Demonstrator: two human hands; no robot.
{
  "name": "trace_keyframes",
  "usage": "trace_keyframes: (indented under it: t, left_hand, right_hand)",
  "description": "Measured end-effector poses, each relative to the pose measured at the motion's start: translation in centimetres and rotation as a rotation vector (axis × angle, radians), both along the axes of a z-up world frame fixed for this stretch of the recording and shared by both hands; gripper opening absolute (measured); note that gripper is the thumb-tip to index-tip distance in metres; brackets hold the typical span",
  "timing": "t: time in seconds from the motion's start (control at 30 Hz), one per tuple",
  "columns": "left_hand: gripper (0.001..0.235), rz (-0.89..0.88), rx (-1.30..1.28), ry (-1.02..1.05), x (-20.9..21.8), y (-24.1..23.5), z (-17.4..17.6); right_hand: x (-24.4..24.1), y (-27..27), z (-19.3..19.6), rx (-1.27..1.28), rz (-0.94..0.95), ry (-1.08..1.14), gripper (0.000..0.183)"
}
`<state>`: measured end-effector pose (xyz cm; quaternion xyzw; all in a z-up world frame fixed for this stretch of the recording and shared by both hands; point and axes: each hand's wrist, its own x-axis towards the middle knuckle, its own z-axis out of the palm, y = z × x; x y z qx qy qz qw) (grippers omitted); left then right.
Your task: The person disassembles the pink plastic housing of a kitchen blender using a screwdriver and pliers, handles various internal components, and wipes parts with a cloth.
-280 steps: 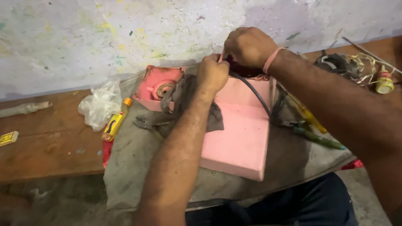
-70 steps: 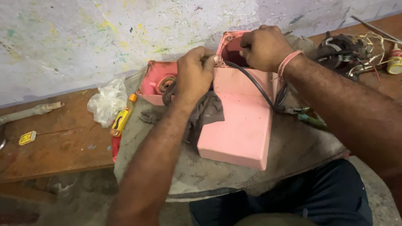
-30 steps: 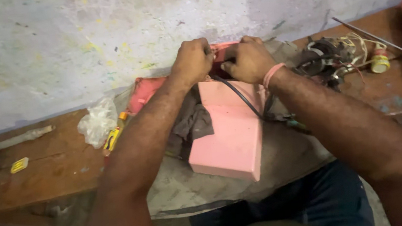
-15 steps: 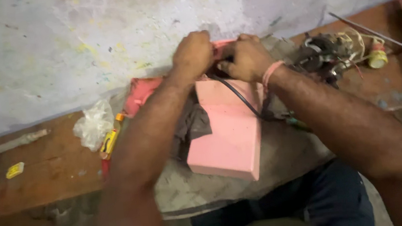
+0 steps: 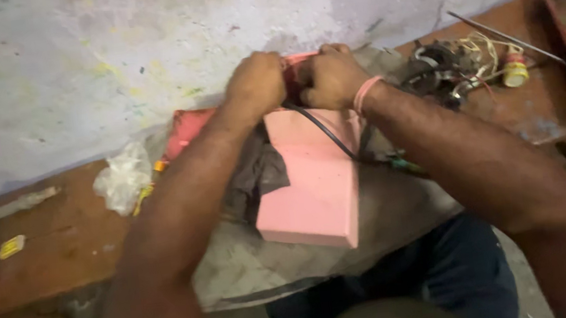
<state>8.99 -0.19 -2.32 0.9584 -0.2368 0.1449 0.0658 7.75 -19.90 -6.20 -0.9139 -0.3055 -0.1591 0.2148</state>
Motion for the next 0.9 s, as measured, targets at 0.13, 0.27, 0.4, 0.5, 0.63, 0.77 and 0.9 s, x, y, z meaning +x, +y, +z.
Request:
trace_keyframes:
  t: [0.13,0.27,0.4,0.5,0.63,0.77,0.9]
  left_hand:
    - [0.018,0.003,-0.061,-0.126,0.3,-1.0,0.5]
    - [0.019,0.022,0.036,0.105,-0.5,0.5,1.3]
    - [0.018,0.018,0.034,-0.004,0.2,-0.4,1.5]
    - [0.019,0.008,-0.025,-0.089,1.0,-0.2,1.4]
    - [0.017,0.022,-0.082,0.094,-0.2,1.1,0.1]
    - [0.018,0.060,0.057,0.006,0.2,-0.2,0.2]
    - [0.017,0.088,-0.018,0.080,-0.5,-0.7,0.1]
  right_hand:
    - [0.3,0.3,-0.2,0.001,-0.012,-0.022,0.025]
    - [1.1,0.4,-0.1,-0.010,0.018,-0.050,0.021]
    - [1.1,0.3,0.0,-0.074,0.016,0.015,0.021]
    - [2.3,0.5,0.2,-0.040,0.043,-0.016,0.021]
    - [1.8,1.0,-1.0,-0.086,-0.048,-0.051,0.023]
    - [0.5,1.1,-0.6,-0.105,-0.030,0.027,0.021]
    - [0.4,0.4,-1.0,-0.060,-0.020,0.028,0.021]
